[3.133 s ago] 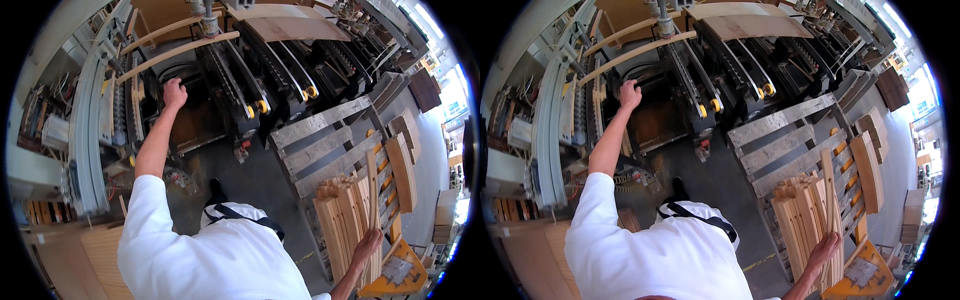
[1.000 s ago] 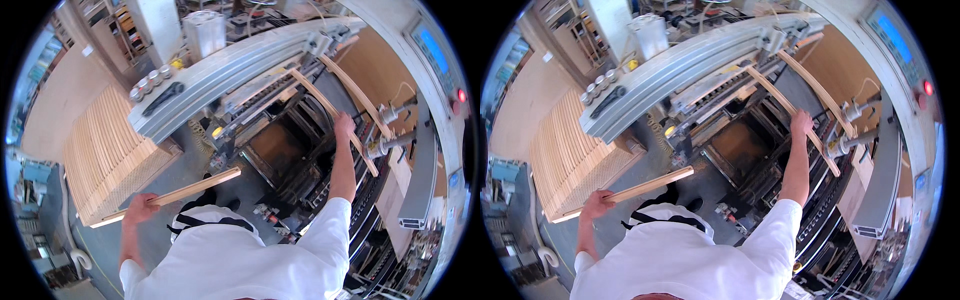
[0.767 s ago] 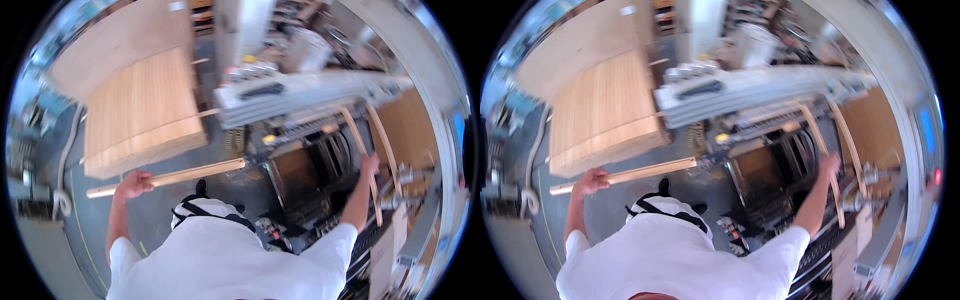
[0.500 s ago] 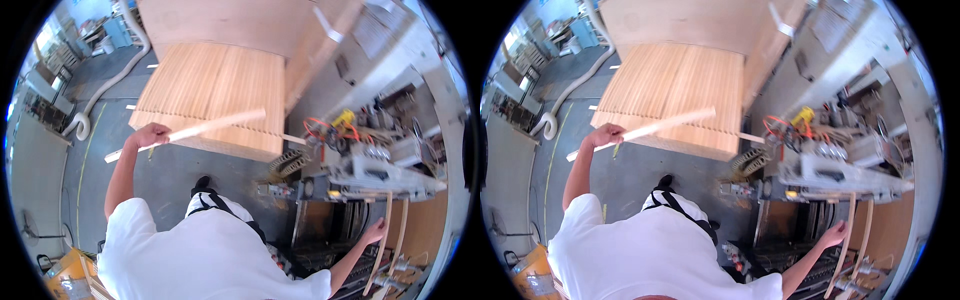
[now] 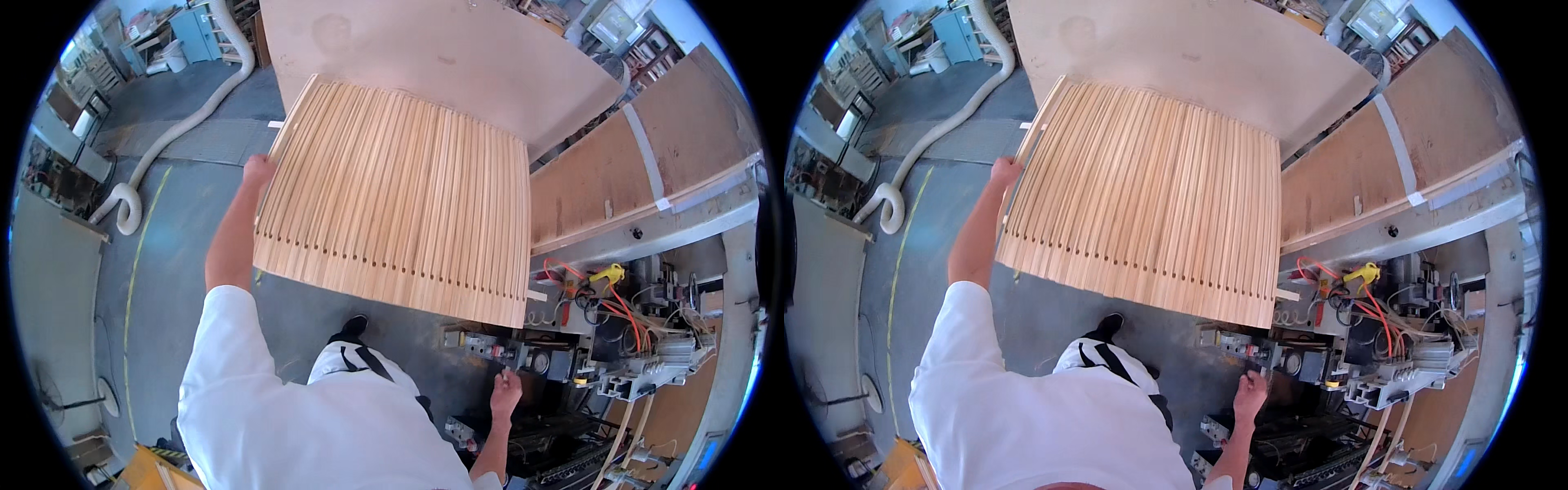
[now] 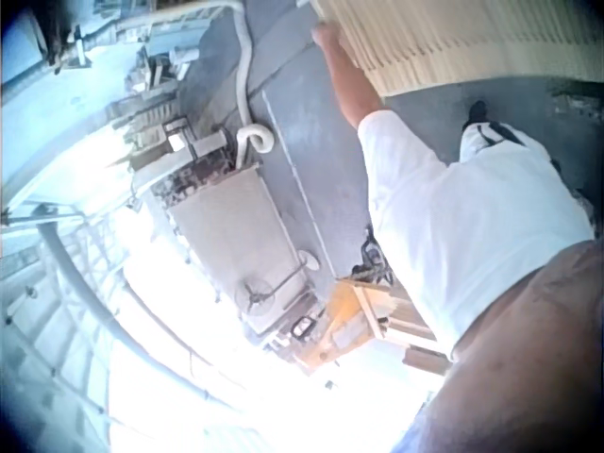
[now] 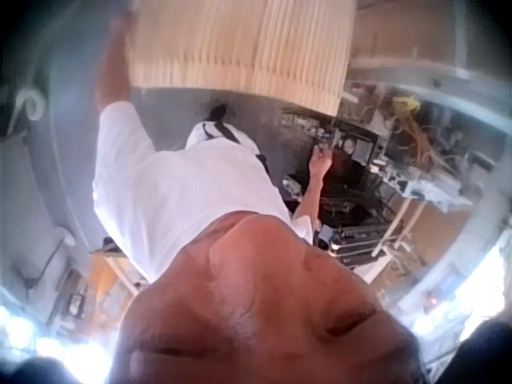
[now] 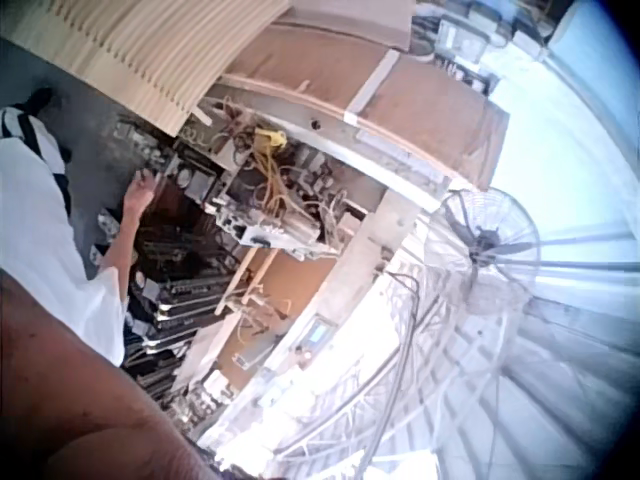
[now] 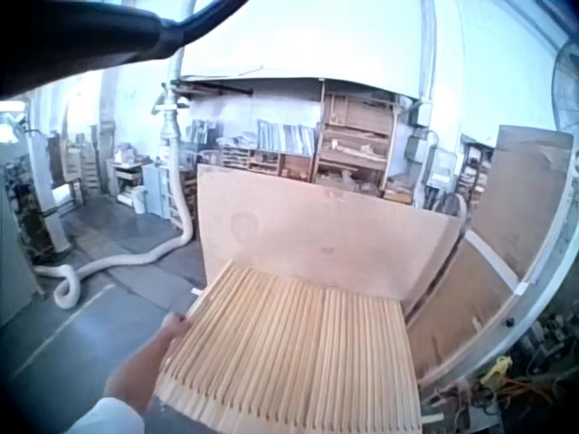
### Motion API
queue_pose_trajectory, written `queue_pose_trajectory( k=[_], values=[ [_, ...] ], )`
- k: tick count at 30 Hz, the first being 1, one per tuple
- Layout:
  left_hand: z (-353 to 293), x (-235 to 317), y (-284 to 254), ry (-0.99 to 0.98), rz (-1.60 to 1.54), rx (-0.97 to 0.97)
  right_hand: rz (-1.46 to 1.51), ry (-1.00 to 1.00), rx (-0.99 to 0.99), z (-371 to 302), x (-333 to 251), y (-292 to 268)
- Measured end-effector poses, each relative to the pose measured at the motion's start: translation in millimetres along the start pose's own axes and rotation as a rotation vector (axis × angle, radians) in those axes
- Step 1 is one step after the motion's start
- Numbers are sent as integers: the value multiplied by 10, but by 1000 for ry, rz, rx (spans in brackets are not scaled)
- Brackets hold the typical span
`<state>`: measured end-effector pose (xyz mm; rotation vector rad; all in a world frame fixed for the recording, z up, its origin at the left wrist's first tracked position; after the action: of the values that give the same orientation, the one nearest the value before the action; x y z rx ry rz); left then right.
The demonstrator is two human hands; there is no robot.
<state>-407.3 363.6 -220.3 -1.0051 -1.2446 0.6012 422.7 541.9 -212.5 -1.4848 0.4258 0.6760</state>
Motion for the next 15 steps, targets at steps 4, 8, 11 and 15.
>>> queue_pose_trajectory(
  k=[4,8,11,15],
  values=[
    [363,13,302,-27,62,-27,-159,75,5,-309,94,-21],
    [529,129,590,14,78,-53,-203,162,70,-646,463,-147],
    [660,77,730,5,14,-48,-158,261,119,-947,632,-173],
    [784,79,1003,72,46,-46,-115,251,136,-1315,576,-33]
  ],
)
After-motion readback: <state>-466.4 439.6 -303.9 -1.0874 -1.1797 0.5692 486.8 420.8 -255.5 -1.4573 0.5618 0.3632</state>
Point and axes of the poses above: each hand's wrist, its own z-axis towards the middle knuckle, its own y-axis out of the palm, x = y × z, the point moved 3 cm from there along z, towards the middle knuckle, and after that the axes turned 8 degrees about x, right-handed, at the moved point
